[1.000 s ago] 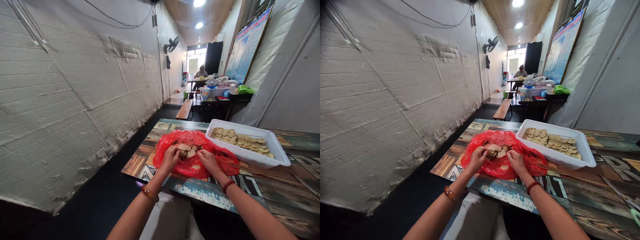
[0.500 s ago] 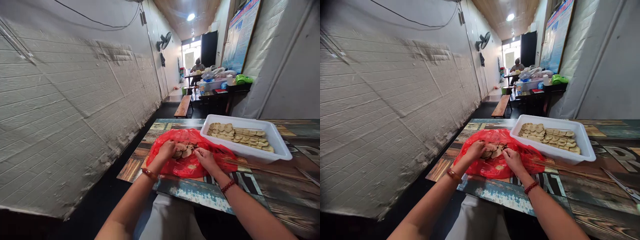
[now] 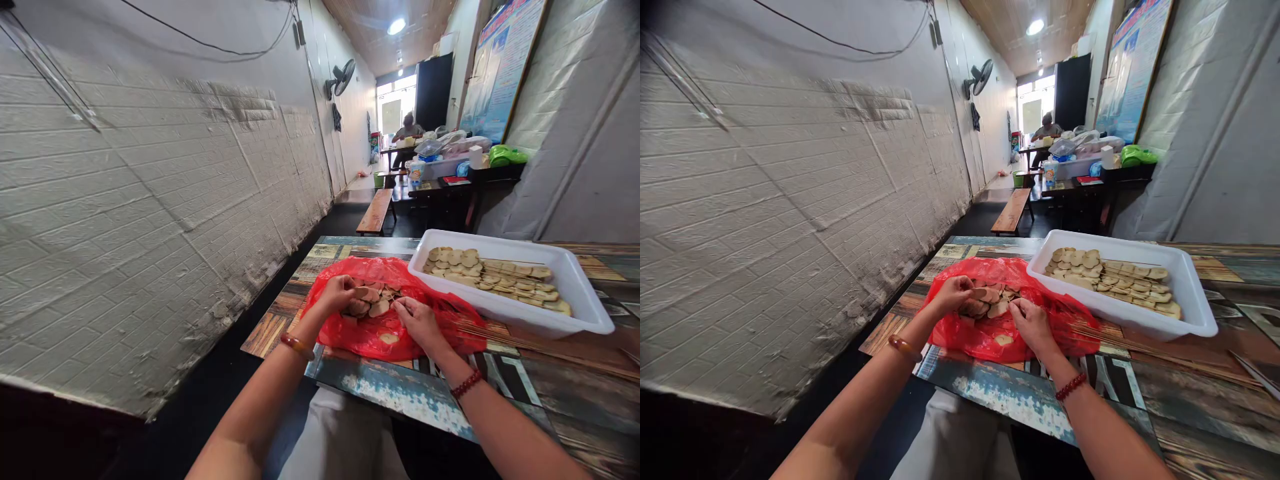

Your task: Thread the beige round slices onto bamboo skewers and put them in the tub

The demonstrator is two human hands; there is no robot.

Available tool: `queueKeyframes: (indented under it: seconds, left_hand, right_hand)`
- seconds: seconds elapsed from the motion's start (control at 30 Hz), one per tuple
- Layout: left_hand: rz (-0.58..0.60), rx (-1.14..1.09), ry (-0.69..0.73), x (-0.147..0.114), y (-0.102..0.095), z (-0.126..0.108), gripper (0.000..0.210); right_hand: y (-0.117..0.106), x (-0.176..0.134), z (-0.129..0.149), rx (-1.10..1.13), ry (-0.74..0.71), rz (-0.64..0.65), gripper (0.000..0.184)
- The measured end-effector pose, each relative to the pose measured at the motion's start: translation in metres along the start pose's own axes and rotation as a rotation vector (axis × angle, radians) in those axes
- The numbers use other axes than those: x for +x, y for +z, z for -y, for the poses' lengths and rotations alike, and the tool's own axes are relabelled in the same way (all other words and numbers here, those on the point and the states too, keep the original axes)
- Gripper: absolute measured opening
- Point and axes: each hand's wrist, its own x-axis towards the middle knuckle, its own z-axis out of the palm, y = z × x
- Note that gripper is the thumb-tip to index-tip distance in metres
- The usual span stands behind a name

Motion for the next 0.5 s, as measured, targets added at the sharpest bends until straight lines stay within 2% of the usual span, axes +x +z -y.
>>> queueKeyframes:
  seconds: [0.03,0.1,0.2,0.33,0.43,0.5]
  left_hand:
    - [0.010,-0.093,0.006,-0.004,-0.001,-0.005,0.010]
    - [0.045,-0.485,-0.005,-0.013,0.002,-0.013,0.014]
    - [0.099,-0.944,-0.120,-0.027,0.016,-0.022,0.026]
    - [0.110,-1.199,-0.198,-0.035,0.040,-0.027,0.041]
    - [0.173,-1.315,-0.172,-0.034,0.051,-0.031,0.048]
    - [0.174,-1.370,-0.142,-0.034,0.055,-0.032,0.047]
  right_hand:
    - [-0.001,0.000,0.002,0.022,-0.004,0.000,0.031]
    - [-0.004,-0.001,0.004,0.064,-0.007,-0.005,0.031]
    - [-0.010,-0.002,0.008,0.106,0.015,-0.023,0.035]
    - [-0.020,-0.004,0.018,0.093,0.030,-0.009,0.044]
    - [-0.026,-0.006,0.029,0.035,-0.010,0.050,0.044]
    - [-0.029,-0.009,0.033,-0.017,-0.063,0.104,0.041]
